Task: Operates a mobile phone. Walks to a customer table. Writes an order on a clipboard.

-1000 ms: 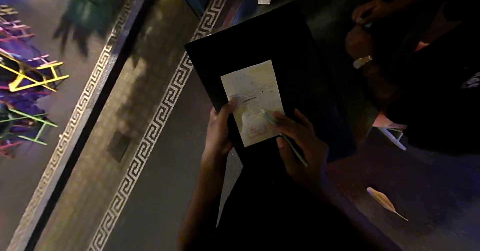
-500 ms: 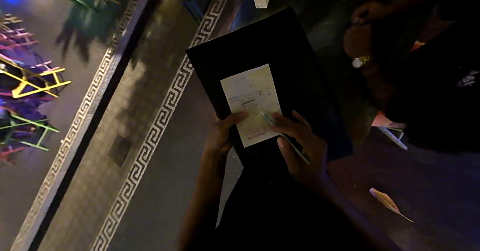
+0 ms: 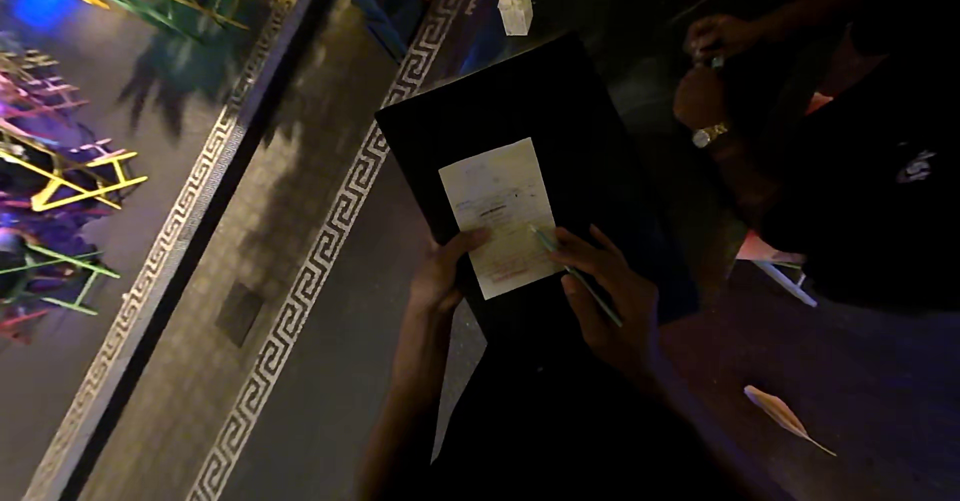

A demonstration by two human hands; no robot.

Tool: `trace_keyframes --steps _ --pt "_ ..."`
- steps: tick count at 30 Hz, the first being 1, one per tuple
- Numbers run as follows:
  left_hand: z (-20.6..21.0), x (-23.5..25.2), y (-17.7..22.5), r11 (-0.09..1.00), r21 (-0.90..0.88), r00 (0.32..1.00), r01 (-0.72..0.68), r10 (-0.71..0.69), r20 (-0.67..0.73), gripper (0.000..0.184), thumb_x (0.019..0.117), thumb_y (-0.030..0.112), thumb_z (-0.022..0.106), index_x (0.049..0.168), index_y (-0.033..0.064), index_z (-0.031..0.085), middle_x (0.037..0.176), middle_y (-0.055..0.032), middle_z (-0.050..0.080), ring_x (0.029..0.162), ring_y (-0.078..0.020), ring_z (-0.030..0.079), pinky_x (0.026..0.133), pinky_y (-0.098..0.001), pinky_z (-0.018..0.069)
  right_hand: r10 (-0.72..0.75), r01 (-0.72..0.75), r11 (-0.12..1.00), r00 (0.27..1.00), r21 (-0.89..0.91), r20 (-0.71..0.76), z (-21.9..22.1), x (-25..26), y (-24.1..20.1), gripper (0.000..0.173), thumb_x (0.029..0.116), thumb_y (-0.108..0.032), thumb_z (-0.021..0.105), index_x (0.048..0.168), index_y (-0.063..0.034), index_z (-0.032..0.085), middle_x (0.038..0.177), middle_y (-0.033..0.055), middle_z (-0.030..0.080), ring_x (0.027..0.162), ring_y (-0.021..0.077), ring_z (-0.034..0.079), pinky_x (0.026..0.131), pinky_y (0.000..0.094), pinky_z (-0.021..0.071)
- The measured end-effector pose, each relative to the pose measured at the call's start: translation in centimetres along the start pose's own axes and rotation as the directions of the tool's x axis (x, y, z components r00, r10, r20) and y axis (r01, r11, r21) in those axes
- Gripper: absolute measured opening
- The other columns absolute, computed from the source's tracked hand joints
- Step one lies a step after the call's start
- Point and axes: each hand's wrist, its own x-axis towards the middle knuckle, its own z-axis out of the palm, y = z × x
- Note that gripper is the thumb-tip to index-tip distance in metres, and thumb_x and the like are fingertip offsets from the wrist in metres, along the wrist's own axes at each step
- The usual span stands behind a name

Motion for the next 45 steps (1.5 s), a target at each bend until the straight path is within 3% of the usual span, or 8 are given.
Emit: trace_keyframes --steps 9,27,29,31,33,36,41,45 --pt "0.7 0.4 -0.1 0.998 0.064 0.999 0.005 -0.002 -0.053 0.028 0.0952 -0.001 0.055 0.121 0.0087 0.058 0.095 -0.0065 0.075 0.081 -0.0147 0.074 0.072 -0.0323 0.0632 -0.107 0.110 0.994 0.991 -0.026 0.075 0.3 -0.3 0.0 0.030 0.1053 -0.026 0.052 0.120 -0.0137 0.074 0.124 0.0016 0.074 0.136 0.0220 0.057 0.123 0.0657 0.0244" --pt "0.4 1.3 -3.6 0.997 0.048 0.996 0.061 -0.058 -0.069 0.031 0.0940 -0.005 0.057 0.124 -0.0019 0.050 0.092 -0.0141 0.074 0.080 -0.0228 0.075 0.072 -0.0394 0.0646 0.000 0.000 1.000 0.997 -0.007 -0.077 -0.3 -2.8 3.0 0.025 0.0974 -0.019 0.065 0.119 -0.0095 0.074 0.124 0.0043 0.074 0.129 0.0208 0.063 0.120 0.0600 0.0368" --pt "0.1 1.6 -3.9 0.995 0.059 0.994 0.082 -0.077 -0.074 0.032 0.0940 -0.004 0.059 0.125 -0.0023 0.051 0.092 -0.0142 0.074 0.080 -0.0227 0.075 0.072 -0.0391 0.0646 0.039 -0.038 0.999 0.987 0.009 -0.156 -0.3 -3.1 3.2 0.018 0.0947 -0.019 0.072 0.110 -0.0112 0.078 0.115 0.0026 0.076 0.117 0.0180 0.069 0.113 0.0516 0.0482" --pt "-0.2 1.6 -4.4 0.989 0.088 0.990 0.118 -0.111 -0.089 0.031 0.0946 -0.002 0.060 0.125 -0.0026 0.052 0.092 -0.0137 0.073 0.079 -0.0218 0.074 0.071 -0.0383 0.0644 0.120 -0.104 0.992 0.960 0.073 -0.254 -0.2 -3.1 2.6 0.011 0.0915 -0.018 0.077 0.094 -0.0083 0.077 0.094 0.0004 0.076 0.090 0.0100 0.071 0.086 0.0321 0.0601" --pt "-0.8 1.0 -5.5 0.980 0.113 0.983 0.166 -0.155 -0.098 0.028 0.0935 -0.002 0.063 0.120 -0.0040 0.054 0.090 -0.0138 0.073 0.077 -0.0210 0.074 0.070 -0.0375 0.0638 0.228 -0.161 0.956 0.935 0.247 -0.272 0.3 -3.2 1.4 0.012 0.0971 -0.011 0.067 0.095 0.0004 0.070 0.080 0.0029 0.071 0.066 0.0077 0.067 0.060 0.0237 0.0595" --pt "-1.1 0.8 -6.6 0.968 0.147 0.979 0.201 -0.195 -0.059 0.030 0.0919 -0.001 0.066 0.120 -0.0050 0.055 0.087 -0.0132 0.072 0.074 -0.0198 0.072 0.066 -0.0355 0.0629 0.233 -0.141 0.897 0.956 0.418 -0.176 1.4 -2.0 0.9 0.030 0.1069 -0.011 0.047 0.121 0.0064 0.067 0.098 0.0130 0.076 0.080 0.0208 0.074 0.071 0.0361 0.0651" --pt "-1.1 -2.1 -9.1 0.936 0.204 0.943 0.285 -0.313 0.118 0.044 0.0895 -0.002 0.066 0.130 -0.0027 0.049 0.094 -0.0133 0.072 0.079 -0.0208 0.074 0.070 -0.0368 0.0643 0.205 -0.180 0.978 0.899 0.102 -0.387 3.8 -4.6 1.0 0.013 0.0903 -0.008 0.075 0.101 -0.0005 0.076 0.094 0.0057 0.077 0.081 0.0107 0.073 0.074 0.0280 0.0644" --pt "0.7 -6.4 -12.0 0.913 0.272 0.868 0.304 -0.383 0.315 0.043 0.0836 0.000 0.070 0.123 -0.0048 0.054 0.093 -0.0134 0.073 0.081 -0.0205 0.074 0.073 -0.0378 0.0639 0.190 -0.284 0.955 0.814 -0.090 -0.549 0.6 -10.8 -2.3 0.016 0.0884 -0.007 0.075 0.103 -0.0002 0.077 0.094 0.0051 0.077 0.079 0.0074 0.072 0.072 0.0245 0.0632"
